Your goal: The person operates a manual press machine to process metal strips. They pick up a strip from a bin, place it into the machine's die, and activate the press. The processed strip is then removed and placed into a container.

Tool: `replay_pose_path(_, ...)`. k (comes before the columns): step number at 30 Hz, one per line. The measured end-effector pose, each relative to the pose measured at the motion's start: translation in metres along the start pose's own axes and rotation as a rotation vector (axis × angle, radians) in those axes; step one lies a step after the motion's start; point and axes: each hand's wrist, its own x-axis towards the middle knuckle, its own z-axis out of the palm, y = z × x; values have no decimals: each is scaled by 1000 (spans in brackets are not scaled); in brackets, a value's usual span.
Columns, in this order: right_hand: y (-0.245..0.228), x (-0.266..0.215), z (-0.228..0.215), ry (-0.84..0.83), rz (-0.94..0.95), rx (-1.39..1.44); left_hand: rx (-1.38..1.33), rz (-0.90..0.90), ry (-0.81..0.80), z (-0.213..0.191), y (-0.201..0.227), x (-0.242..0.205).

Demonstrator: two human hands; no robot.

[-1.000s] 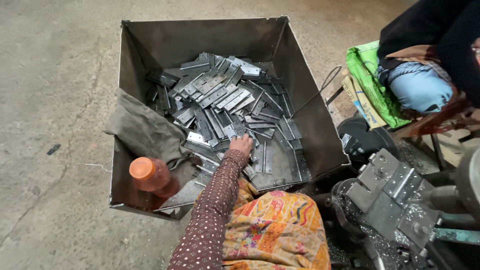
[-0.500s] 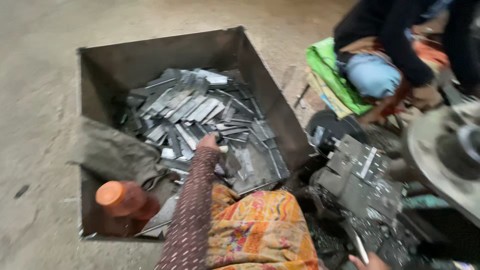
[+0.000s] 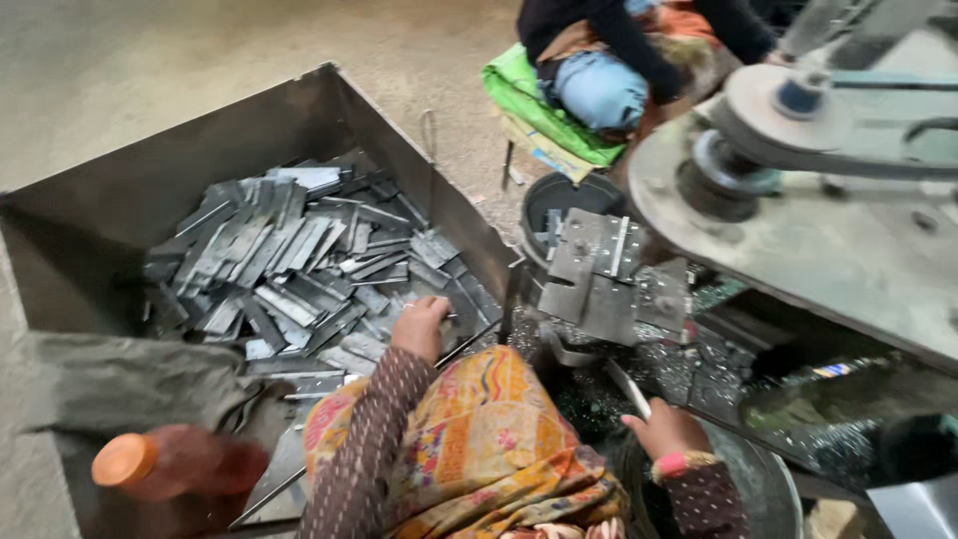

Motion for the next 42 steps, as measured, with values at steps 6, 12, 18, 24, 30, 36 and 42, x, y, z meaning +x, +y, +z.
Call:
replay_pose_path(6,-14,-10,-18,-49,-1,30,-110,609,216,-29,176,-2)
replay_pose_path(12,-21,-20,-28,-29,-6,68,195,610,-250,121,213,37)
replay_pose_path(18,-23,-20,-33,-133,-2,62,312,278,19,144,211,34)
replay_pose_path(24,7,-21,86,28,12,255,247,249,-126,134,210,32)
replay_pose_path(30,26,-12,133,83,-48,360,173,343,4,137,199,34)
replay_pose_path(36,16,23,66,-36,-63,50,483,310,-94,159,216,70)
replay_pose_path(42,2,-28,102,91,46,188,466,271,-216,153,220,76)
